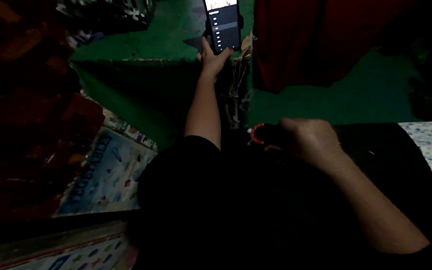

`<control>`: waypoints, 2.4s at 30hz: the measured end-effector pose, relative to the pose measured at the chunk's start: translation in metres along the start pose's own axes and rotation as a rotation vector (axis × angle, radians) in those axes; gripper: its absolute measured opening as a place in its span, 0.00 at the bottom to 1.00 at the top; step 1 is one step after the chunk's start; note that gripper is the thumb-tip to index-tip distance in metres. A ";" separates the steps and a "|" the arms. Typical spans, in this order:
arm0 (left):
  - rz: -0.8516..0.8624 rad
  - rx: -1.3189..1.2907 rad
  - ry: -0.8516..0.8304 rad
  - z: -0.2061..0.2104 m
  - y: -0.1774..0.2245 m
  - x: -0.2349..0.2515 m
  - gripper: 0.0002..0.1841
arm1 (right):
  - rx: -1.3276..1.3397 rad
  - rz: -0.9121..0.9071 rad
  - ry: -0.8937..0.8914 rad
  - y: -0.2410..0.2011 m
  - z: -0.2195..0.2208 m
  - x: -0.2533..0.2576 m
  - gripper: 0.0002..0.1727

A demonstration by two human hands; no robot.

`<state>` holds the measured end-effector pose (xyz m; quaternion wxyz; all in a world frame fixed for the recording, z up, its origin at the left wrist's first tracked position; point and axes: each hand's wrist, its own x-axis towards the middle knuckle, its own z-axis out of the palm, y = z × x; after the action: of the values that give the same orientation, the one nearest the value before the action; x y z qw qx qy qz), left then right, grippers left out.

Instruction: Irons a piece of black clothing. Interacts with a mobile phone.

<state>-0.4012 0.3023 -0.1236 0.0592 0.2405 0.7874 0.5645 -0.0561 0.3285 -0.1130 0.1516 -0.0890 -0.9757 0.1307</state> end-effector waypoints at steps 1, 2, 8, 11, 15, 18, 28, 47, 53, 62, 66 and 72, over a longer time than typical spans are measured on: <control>-0.013 -0.034 0.005 0.001 0.000 0.002 0.51 | -0.033 0.053 -0.001 0.001 -0.001 0.004 0.23; -0.027 -0.066 0.011 0.001 0.001 0.003 0.47 | -0.047 0.064 -0.002 0.003 -0.002 0.005 0.23; -0.061 -0.192 0.049 0.003 0.013 -0.003 0.34 | 0.099 -0.279 -0.172 0.018 -0.012 -0.006 0.20; -0.163 -0.196 0.093 0.006 0.017 -0.001 0.36 | 0.135 -0.371 -0.253 0.018 -0.014 -0.010 0.19; -0.214 -0.167 0.127 0.011 0.022 0.003 0.39 | 0.121 -0.343 -0.284 0.017 -0.014 -0.009 0.19; -0.200 -0.161 0.136 0.012 0.027 0.002 0.37 | 0.114 -0.346 -0.273 0.017 -0.015 -0.007 0.19; -0.266 -0.126 0.184 0.014 0.028 0.000 0.42 | 0.119 -0.330 -0.252 0.015 -0.014 -0.009 0.18; -0.141 -0.258 -0.036 -0.048 0.020 -0.037 0.36 | 0.097 0.078 -0.258 0.000 -0.024 0.011 0.19; 0.087 0.301 -0.169 -0.132 -0.013 -0.158 0.33 | 0.022 0.182 -0.324 -0.009 -0.027 0.014 0.24; -0.006 0.723 -0.022 -0.179 -0.076 -0.324 0.31 | 0.107 -0.167 -0.507 -0.026 -0.046 -0.092 0.12; -0.030 0.708 0.055 -0.173 -0.077 -0.322 0.30 | 0.104 0.052 -0.403 -0.003 -0.055 -0.097 0.13; -0.073 0.701 0.040 -0.165 -0.074 -0.298 0.28 | -0.036 0.623 -0.148 0.035 -0.058 -0.044 0.30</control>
<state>-0.2229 0.0089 -0.1855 -0.0222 0.2065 0.9424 0.2621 0.0082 0.3659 -0.0813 0.0312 -0.3766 -0.9120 0.1598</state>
